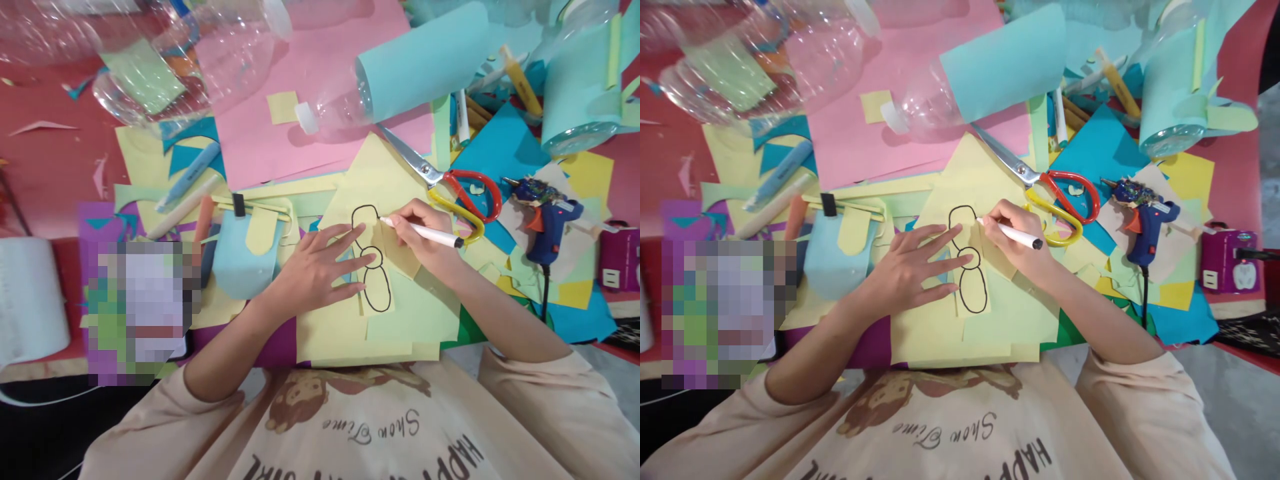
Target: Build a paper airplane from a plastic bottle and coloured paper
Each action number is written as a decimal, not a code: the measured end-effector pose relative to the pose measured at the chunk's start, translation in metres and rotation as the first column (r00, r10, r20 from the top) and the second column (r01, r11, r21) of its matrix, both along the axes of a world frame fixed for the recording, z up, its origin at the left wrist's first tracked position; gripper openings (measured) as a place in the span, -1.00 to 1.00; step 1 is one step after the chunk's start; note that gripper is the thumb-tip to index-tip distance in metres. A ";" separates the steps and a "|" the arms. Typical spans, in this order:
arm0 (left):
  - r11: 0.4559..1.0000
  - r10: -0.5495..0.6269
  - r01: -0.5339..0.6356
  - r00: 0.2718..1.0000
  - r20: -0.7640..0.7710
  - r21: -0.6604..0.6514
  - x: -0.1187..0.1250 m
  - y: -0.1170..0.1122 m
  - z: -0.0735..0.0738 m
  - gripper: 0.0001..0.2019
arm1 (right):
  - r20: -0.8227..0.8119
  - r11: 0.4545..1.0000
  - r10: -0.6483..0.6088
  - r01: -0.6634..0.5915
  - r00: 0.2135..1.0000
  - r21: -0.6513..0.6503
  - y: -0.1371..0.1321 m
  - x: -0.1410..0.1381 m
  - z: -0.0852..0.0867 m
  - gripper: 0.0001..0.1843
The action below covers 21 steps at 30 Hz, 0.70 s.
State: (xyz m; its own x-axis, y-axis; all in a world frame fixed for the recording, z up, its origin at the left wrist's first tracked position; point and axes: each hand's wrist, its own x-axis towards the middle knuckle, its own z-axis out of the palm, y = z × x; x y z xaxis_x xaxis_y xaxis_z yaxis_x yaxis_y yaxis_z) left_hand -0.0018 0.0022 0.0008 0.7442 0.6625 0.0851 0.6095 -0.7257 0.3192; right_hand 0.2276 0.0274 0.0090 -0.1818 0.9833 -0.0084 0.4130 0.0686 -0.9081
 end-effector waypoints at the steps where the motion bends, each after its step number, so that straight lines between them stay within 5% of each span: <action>1: 1.000 0.001 -0.001 1.000 -0.003 -0.004 0.000 0.000 0.000 -0.62 | 0.003 1.000 0.000 0.000 1.000 0.003 0.000 0.000 0.000 -0.72; 21: 0.998 0.013 -0.013 1.000 -0.014 -0.064 0.001 0.000 0.004 -0.61 | 0.004 1.000 0.025 -0.025 1.000 0.010 -0.001 0.000 0.003 -0.70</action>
State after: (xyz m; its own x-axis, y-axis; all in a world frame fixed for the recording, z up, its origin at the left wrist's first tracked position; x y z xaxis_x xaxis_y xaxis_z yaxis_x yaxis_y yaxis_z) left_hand -0.0007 0.0023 0.0053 0.7363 0.6759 0.0319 0.6233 -0.6958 0.3568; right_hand 0.2279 0.0262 0.0116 -0.2059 0.9786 0.0003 0.4145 0.0875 -0.9058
